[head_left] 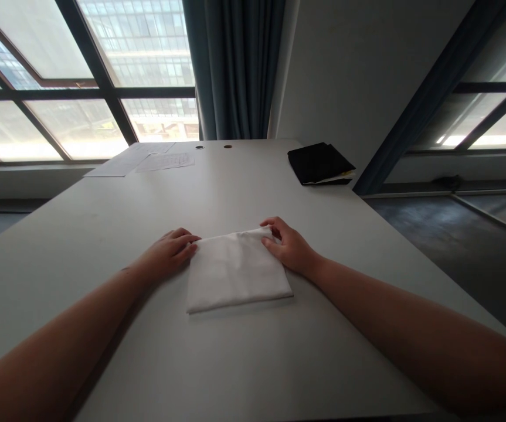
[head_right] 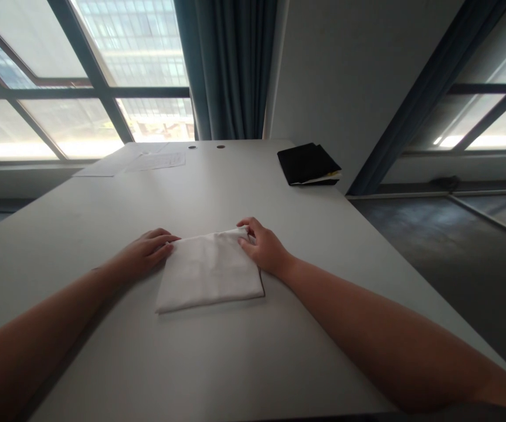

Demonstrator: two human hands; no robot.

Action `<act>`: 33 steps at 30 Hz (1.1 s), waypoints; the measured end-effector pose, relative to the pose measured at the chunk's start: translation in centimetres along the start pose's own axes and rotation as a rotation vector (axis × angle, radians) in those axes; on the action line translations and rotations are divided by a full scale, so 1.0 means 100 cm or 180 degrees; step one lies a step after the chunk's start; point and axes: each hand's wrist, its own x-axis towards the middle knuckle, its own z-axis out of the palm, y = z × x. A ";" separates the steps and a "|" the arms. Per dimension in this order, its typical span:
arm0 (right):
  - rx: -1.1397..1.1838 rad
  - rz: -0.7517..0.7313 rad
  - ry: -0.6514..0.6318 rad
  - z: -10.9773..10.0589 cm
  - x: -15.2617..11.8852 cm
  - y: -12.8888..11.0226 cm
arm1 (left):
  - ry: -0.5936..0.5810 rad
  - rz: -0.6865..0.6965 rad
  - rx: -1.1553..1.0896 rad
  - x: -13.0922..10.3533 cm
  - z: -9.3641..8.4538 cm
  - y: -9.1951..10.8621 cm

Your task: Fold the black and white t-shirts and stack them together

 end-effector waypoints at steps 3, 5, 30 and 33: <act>0.0296 -0.0112 -0.0042 0.003 -0.001 -0.001 | -0.0021 0.0055 0.0151 -0.001 0.001 0.002; 0.0327 -0.0122 -0.0009 0.004 -0.001 -0.002 | -0.0045 0.0029 0.0287 -0.002 0.001 0.010; 0.1282 0.0433 -0.1808 -0.016 0.009 -0.012 | -0.0105 -0.0425 0.0513 0.041 0.026 0.079; 0.0898 0.0392 -0.1602 -0.013 0.006 -0.016 | -0.0132 -0.0449 0.0550 0.042 0.026 0.082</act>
